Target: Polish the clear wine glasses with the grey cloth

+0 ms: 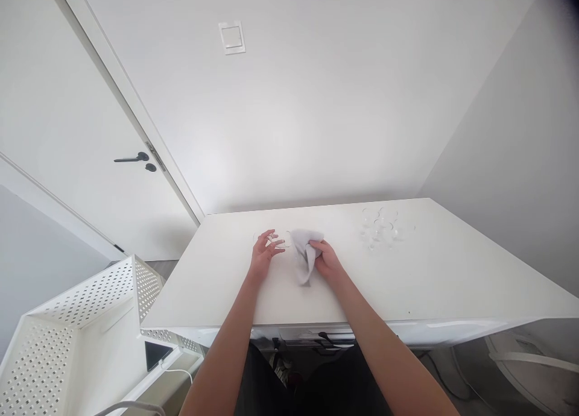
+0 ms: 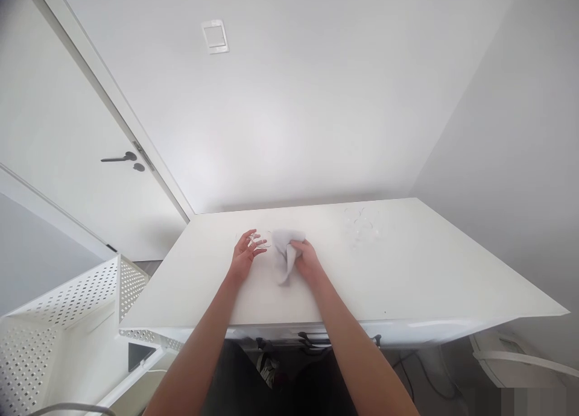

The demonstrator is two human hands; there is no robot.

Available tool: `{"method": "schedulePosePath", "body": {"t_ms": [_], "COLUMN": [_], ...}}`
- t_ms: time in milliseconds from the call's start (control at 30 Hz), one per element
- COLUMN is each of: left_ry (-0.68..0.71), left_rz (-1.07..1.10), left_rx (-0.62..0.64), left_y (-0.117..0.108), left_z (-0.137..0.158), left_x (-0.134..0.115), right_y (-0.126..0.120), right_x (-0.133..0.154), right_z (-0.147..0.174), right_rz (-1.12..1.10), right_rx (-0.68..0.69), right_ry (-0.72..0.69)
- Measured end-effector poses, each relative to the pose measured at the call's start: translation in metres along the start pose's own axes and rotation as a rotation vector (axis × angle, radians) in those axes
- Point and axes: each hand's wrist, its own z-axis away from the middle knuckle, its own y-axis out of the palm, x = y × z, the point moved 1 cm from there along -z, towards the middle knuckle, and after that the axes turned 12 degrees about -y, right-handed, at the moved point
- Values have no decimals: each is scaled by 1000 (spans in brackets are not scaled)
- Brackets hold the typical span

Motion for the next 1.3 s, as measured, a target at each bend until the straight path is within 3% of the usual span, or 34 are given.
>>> {"method": "schedulePosePath", "body": {"t_ms": [67, 200, 267, 367, 600, 700, 933, 1067, 1167, 1233, 1300], "left_ry": [43, 109, 132, 153, 120, 108, 74, 112, 169, 178, 170], "left_rz": [-46, -149, -194, -250, -361, -369, -452, -441, -426, -404, -393], "left_rx": [-45, -116, -123, -114, -110, -81, -54, -35, 50, 75, 22], "left_y": [1, 4, 5, 7, 8, 9, 8, 10, 14, 15, 14], "left_z": [1, 3, 4, 4, 4, 4, 1, 0, 1, 0, -1], "left_x": [0, -1, -1, 0, 3, 5, 13, 14, 12, 11, 11], "right_y": [0, -4, -3, 6, 29, 29, 32, 30, 25, 25, 26], "right_x": [-2, 0, 1, -3, -6, -5, -10, -4, 0, 2, 2], "right_z": [0, 0, 0, 4, 25, 31, 26, 20, 17, 18, 21], "right_rz": [-23, -79, -102, -36, 338, 468, 674, 559, 477, 451, 473], "right_rx": [-45, -288, -325, -220, 361, 512, 435, 330, 258, 273, 343], "right_ry": [-49, -274, -350, -316, -241, -259, -307, -341, -293, -280, -295]}}
